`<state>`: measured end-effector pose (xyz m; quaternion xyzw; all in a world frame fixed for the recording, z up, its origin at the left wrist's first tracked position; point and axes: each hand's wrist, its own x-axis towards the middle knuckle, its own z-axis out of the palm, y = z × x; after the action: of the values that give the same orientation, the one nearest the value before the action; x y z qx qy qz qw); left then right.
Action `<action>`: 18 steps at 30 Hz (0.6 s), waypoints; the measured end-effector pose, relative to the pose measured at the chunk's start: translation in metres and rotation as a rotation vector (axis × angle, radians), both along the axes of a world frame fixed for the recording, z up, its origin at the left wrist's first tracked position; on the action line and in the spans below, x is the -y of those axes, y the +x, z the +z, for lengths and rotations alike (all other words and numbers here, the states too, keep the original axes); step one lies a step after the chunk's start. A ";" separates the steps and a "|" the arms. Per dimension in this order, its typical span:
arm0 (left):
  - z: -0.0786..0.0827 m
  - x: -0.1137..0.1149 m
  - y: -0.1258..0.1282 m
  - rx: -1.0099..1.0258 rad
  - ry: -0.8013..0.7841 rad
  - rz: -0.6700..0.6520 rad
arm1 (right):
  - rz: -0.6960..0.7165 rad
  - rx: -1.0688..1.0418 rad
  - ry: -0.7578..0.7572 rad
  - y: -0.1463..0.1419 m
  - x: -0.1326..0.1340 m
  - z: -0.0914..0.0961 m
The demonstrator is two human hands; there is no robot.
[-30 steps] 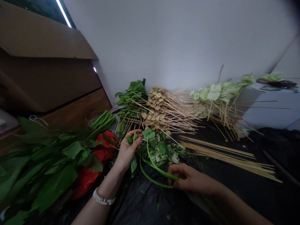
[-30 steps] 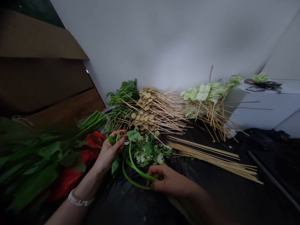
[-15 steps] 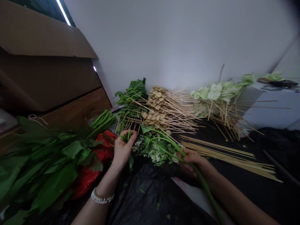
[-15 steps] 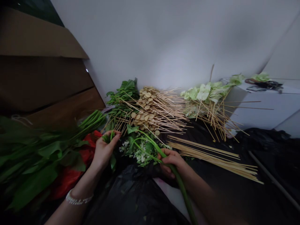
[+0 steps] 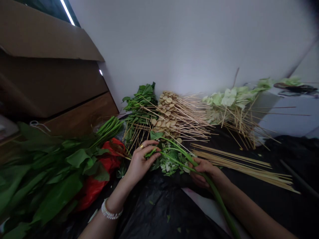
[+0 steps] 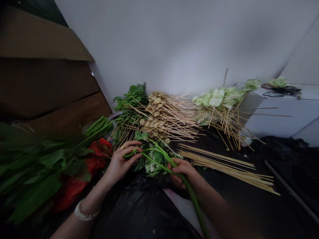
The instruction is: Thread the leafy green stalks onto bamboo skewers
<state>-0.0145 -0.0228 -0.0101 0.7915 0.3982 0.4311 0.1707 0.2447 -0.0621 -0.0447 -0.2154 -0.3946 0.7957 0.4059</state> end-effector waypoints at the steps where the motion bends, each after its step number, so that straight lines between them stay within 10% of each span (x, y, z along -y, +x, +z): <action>1: 0.000 0.000 0.000 -0.017 -0.003 -0.001 | -0.007 0.005 -0.002 0.000 0.000 0.000; 18: 0.001 0.003 -0.001 -0.374 0.207 0.114 | -0.151 0.081 -0.032 -0.002 0.001 0.000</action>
<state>-0.0155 -0.0261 -0.0092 0.8472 0.4206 0.3243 -0.0131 0.2427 -0.0629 -0.0449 -0.2830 -0.3804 0.7598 0.4449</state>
